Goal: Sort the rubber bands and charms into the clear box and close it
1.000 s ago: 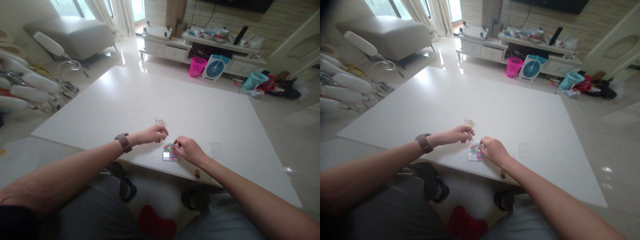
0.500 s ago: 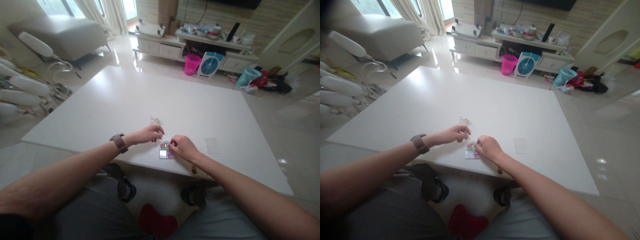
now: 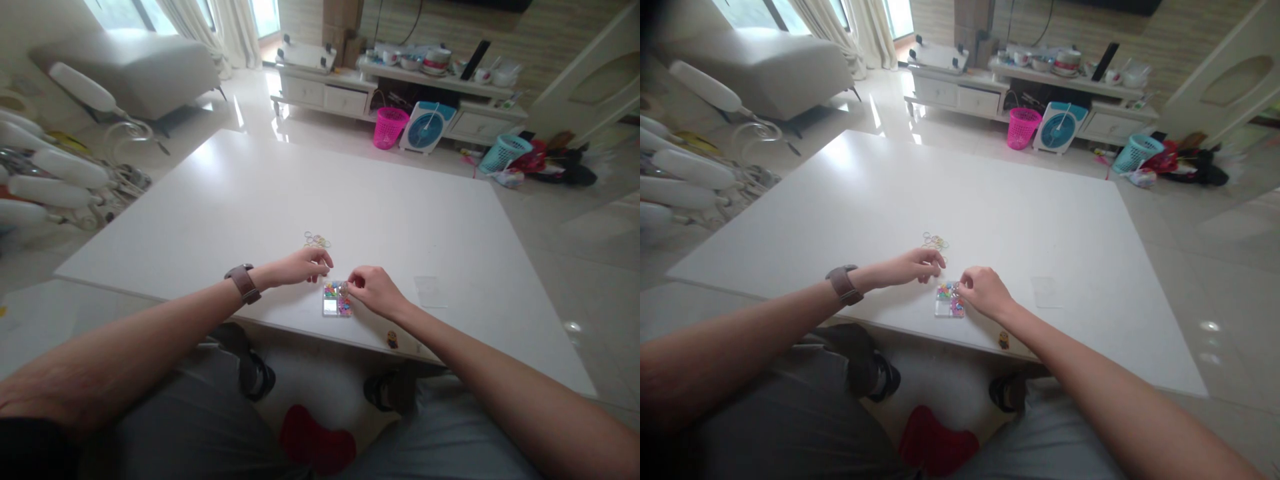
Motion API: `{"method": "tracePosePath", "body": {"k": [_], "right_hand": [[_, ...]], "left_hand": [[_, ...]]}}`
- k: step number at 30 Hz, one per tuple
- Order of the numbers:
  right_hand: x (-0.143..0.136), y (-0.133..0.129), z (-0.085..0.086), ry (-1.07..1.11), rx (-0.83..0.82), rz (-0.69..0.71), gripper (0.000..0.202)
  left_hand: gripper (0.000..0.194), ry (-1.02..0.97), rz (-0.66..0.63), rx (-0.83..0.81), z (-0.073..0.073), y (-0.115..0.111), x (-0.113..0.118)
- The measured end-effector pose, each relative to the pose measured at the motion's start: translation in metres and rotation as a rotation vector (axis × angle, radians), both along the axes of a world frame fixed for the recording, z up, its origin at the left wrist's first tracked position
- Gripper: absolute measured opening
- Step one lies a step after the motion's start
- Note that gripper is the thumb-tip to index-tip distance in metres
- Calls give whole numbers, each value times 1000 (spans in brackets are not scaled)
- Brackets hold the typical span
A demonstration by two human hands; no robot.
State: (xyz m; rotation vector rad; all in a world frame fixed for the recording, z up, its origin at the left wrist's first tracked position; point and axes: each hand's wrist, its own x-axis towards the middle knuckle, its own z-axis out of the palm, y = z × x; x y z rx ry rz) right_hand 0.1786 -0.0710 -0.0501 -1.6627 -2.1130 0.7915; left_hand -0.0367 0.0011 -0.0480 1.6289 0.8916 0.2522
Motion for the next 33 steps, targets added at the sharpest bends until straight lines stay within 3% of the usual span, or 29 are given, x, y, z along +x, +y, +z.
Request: {"method": "tracePosePath", "body": {"k": [5, 14, 19, 26, 30, 33], "right_hand": [[-1, 0, -3, -34, -56, 21, 16], [-2, -3, 0, -136, 73, 50, 10], [0, -7, 1, -144, 52, 160, 10], [-1, -11, 4, -219, 48, 203, 16], [0, -11, 10, -200, 55, 184, 16], [0, -11, 12, -189, 66, 177, 14]], "left_hand": [[21, 11, -13, -5, -1, 0, -1], [23, 2, -19, -6, -4, 1, 1], [21, 22, -18, 26, -1, 2, -1], [15, 278, 87, 502, 4, 19, -16], [18, 353, 114, 543, -2, 32, -28], [16, 410, 206, 584, -5, 46, -40]]}}
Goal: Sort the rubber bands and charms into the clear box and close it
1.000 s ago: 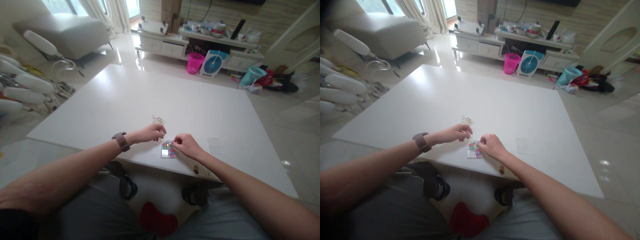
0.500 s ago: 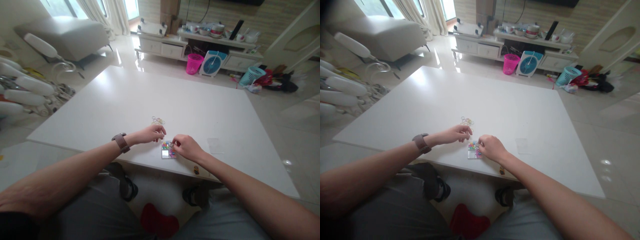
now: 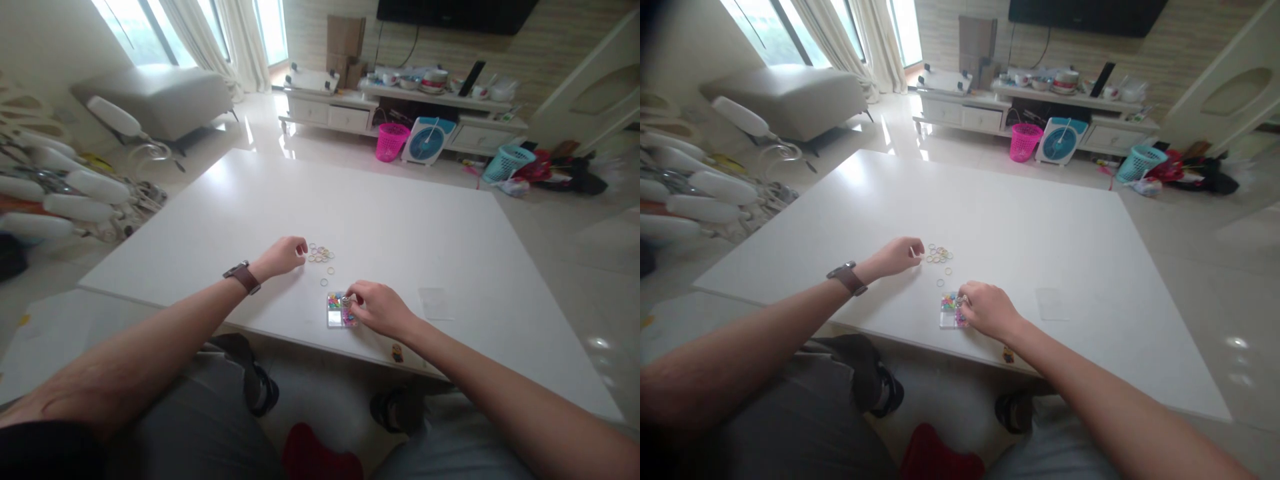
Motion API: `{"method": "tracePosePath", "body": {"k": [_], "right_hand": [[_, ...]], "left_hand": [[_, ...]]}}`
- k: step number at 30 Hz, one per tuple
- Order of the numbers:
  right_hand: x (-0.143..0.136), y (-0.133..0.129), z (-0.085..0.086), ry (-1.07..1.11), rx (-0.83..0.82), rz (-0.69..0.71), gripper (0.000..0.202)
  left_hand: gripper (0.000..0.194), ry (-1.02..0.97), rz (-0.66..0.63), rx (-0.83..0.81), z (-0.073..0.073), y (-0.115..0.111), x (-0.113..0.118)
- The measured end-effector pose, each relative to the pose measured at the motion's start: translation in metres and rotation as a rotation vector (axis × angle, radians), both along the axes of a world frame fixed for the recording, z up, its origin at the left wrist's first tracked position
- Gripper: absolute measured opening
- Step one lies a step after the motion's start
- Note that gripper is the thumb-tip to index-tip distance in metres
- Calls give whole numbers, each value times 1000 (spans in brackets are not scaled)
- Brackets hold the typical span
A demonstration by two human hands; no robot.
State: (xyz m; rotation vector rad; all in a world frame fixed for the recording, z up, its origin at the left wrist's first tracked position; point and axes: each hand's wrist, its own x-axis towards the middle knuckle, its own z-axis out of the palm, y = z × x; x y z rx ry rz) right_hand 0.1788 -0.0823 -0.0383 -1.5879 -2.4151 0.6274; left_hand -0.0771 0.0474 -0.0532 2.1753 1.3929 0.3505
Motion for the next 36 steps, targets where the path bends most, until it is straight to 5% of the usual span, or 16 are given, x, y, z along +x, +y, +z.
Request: {"method": "tracePosePath", "body": {"k": [3, 11, 20, 36], "right_hand": [[1, -2, 0, -3, 10, -9, 13], [-2, -22, 12, -10, 7, 91, 10], [-6, -41, 40, 34, -67, 247, 9], [-1, -35, 33, 31, -108, 276, 8]], "left_hand": [[16, 3, 78, 0, -3, 11, -9], [24, -14, -139, -5, -14, 1, 9], [25, 96, -172, -29, -19, 7, 16], [13, 207, -247, -181, -20, 8, 13]]}}
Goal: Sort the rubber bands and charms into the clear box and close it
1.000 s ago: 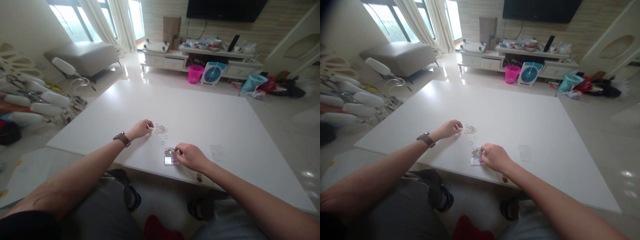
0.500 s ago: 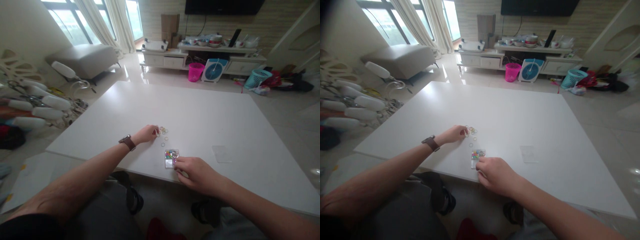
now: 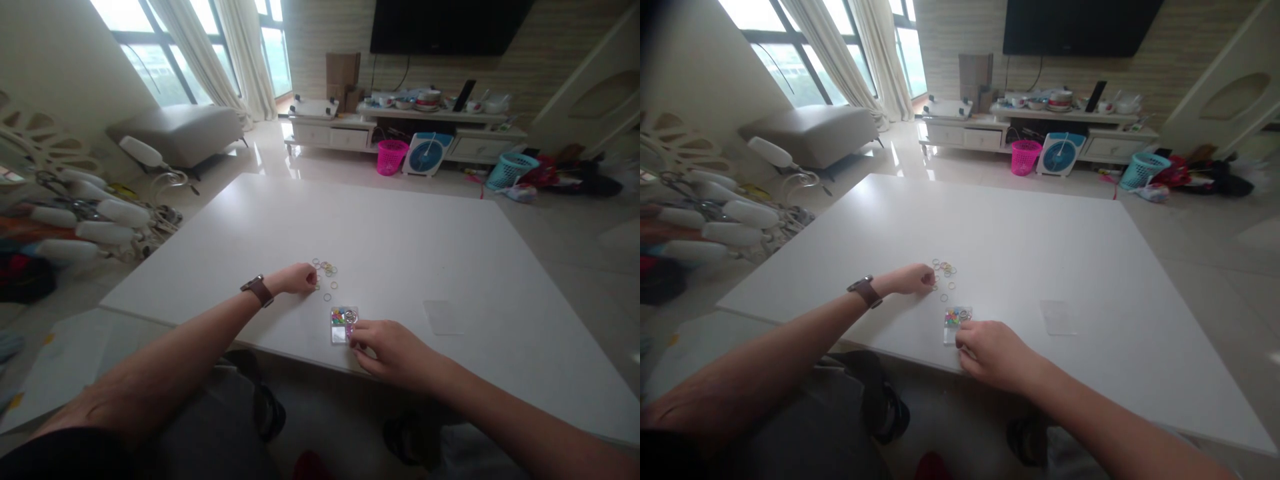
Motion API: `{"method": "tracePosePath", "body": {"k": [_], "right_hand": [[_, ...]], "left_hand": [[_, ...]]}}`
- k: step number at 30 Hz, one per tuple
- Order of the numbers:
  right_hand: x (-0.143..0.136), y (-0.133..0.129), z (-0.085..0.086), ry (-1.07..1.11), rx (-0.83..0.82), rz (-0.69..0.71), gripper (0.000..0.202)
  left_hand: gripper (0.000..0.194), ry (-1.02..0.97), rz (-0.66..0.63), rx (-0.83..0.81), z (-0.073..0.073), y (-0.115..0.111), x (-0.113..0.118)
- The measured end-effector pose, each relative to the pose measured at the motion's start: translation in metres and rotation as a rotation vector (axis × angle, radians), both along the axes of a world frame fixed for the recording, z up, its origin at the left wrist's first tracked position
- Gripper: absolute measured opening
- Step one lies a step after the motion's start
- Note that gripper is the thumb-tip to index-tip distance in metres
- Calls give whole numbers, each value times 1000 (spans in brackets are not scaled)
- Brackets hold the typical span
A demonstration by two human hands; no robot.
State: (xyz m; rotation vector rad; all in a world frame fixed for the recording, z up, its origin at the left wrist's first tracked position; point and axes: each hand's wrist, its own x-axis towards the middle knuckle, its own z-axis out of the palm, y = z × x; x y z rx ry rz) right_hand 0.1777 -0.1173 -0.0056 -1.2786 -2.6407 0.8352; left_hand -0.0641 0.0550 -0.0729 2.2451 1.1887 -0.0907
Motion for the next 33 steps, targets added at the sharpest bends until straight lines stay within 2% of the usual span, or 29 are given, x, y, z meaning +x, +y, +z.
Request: {"method": "tracePosePath", "body": {"k": [6, 14, 18, 33], "right_hand": [[1, 0, -3, -31, 11, 11, 10], [0, 0, -6, -42, -1, 53, 11], [0, 3, -3, -36, -7, 50, 11], [3, 3, -5, -33, -16, 28, 11]], "left_hand": [[6, 36, -34, -38, 1, -3, -5], [9, 5, -47, -52, 21, -5, -7], [11, -23, -58, -61, 27, -6, -7], [13, -106, 3, -44, 25, -2, -10]]}}
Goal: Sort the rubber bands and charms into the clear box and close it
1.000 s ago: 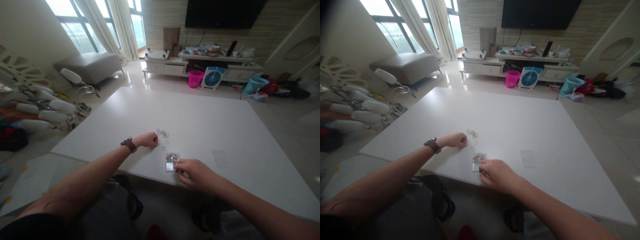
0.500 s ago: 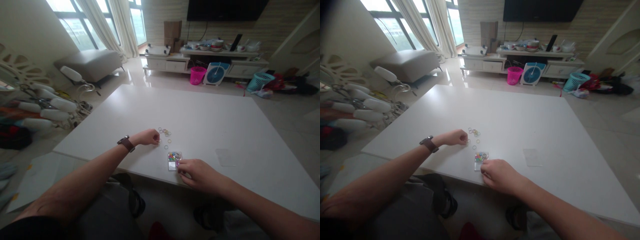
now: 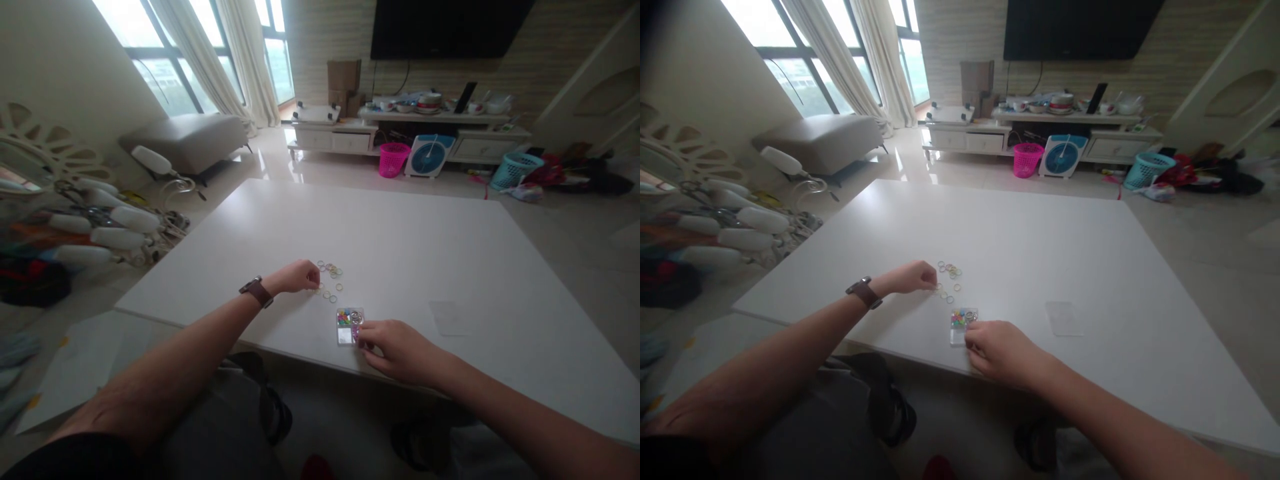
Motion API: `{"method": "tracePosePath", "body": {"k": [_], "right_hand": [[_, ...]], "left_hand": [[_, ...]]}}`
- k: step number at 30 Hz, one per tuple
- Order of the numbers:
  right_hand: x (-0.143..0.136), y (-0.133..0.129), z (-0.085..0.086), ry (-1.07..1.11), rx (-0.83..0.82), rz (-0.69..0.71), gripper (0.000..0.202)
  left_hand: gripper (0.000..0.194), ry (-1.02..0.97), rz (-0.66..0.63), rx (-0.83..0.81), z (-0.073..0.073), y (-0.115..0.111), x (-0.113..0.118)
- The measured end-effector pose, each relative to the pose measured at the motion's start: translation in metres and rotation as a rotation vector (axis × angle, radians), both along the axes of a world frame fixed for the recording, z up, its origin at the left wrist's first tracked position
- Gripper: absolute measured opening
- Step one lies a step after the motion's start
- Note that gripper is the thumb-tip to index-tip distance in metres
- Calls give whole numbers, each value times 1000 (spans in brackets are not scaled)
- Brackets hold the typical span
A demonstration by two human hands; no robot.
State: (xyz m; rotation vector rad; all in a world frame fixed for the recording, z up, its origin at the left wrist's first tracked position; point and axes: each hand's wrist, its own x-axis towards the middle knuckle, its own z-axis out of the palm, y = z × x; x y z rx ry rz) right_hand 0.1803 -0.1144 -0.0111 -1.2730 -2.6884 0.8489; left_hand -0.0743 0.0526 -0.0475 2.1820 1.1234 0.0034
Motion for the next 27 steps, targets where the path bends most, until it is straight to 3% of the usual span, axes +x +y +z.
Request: {"method": "tracePosePath", "body": {"k": [11, 17, 27], "right_hand": [[0, -1, -2, -3, -7, 24, 14], [0, 1, -2, 1, -5, 30, 15], [-1, -1, -6, 6, -7, 39, 14]], "left_hand": [[19, -102, -5, -123, -3, -3, 5], [20, -58, -61, -208, -7, -5, 8], [11, -59, -130, 103, -9, -16, 18]]}}
